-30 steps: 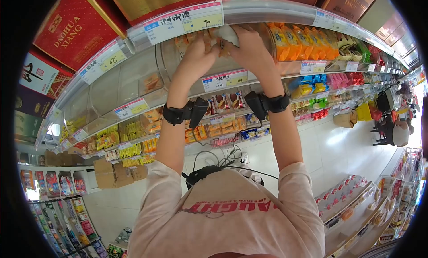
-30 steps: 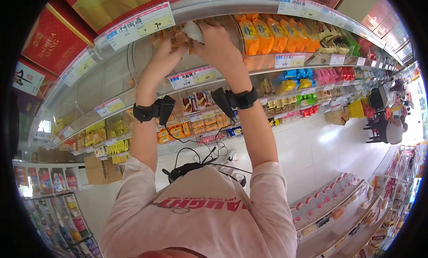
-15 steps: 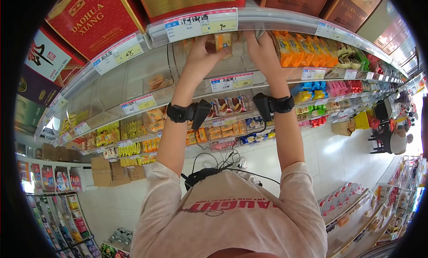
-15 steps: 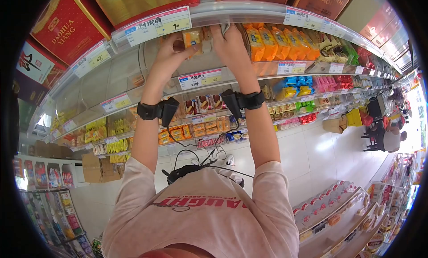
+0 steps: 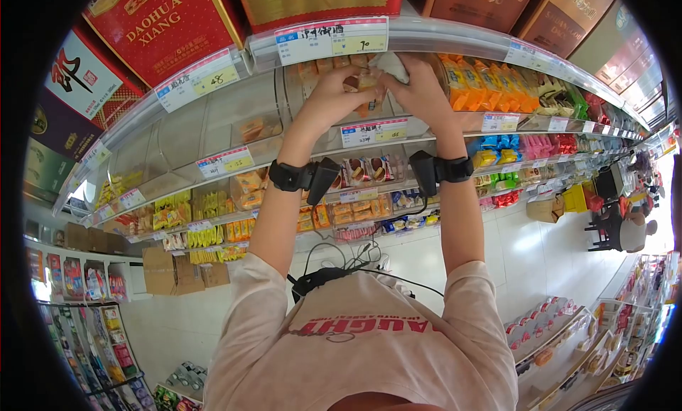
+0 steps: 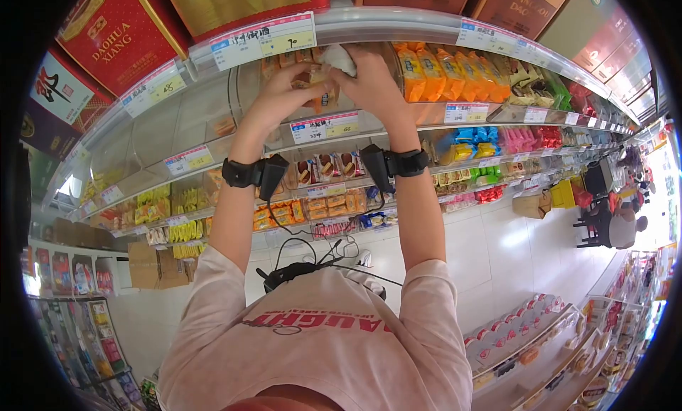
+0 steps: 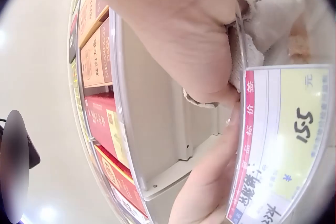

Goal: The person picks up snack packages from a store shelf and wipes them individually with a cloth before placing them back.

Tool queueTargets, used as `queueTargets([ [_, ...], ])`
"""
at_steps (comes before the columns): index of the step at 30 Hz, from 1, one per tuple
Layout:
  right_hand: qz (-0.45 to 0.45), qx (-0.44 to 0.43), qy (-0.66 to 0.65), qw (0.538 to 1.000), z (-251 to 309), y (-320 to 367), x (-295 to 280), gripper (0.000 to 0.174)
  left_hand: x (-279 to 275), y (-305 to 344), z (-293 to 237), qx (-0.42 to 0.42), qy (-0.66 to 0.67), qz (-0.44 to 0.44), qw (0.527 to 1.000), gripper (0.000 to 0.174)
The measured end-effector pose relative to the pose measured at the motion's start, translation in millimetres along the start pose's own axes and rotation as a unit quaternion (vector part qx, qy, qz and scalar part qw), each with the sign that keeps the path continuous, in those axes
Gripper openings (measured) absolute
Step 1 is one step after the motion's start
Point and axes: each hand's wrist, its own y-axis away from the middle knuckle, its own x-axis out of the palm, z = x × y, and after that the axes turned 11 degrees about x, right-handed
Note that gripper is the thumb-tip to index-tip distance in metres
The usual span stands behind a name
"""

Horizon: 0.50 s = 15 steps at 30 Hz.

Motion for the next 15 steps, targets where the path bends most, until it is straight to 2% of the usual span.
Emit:
queueTargets([
  [4, -0.036, 0.008, 0.003, 0.999, -3, -2, 3, 0.039, 3, -1, 6, 0.043, -0.019, -0.030, 0.998, 0.056],
  [6, -0.073, -0.006, 0.033, 0.997, -8, -3, 5, 0.039, 6, -1, 0, 0.025, 0.047, -0.062, 0.997, 0.052],
  [10, -0.081, 0.031, -0.011, 0.996, -1, -3, 4, 0.040, 5, -2, 8, 0.027, 0.112, -0.079, 0.990, 0.048],
  [13, -0.108, 0.059, -0.069, 0.990, -2, -3, 8, 0.042, 4, -3, 7, -0.008, 0.141, -0.122, 0.982, 0.034],
  [15, -0.106, 0.085, -0.115, 0.984, 0, -3, 12, 0.044, 6, -4, 6, -0.001, 0.156, -0.134, 0.979, 0.034],
])
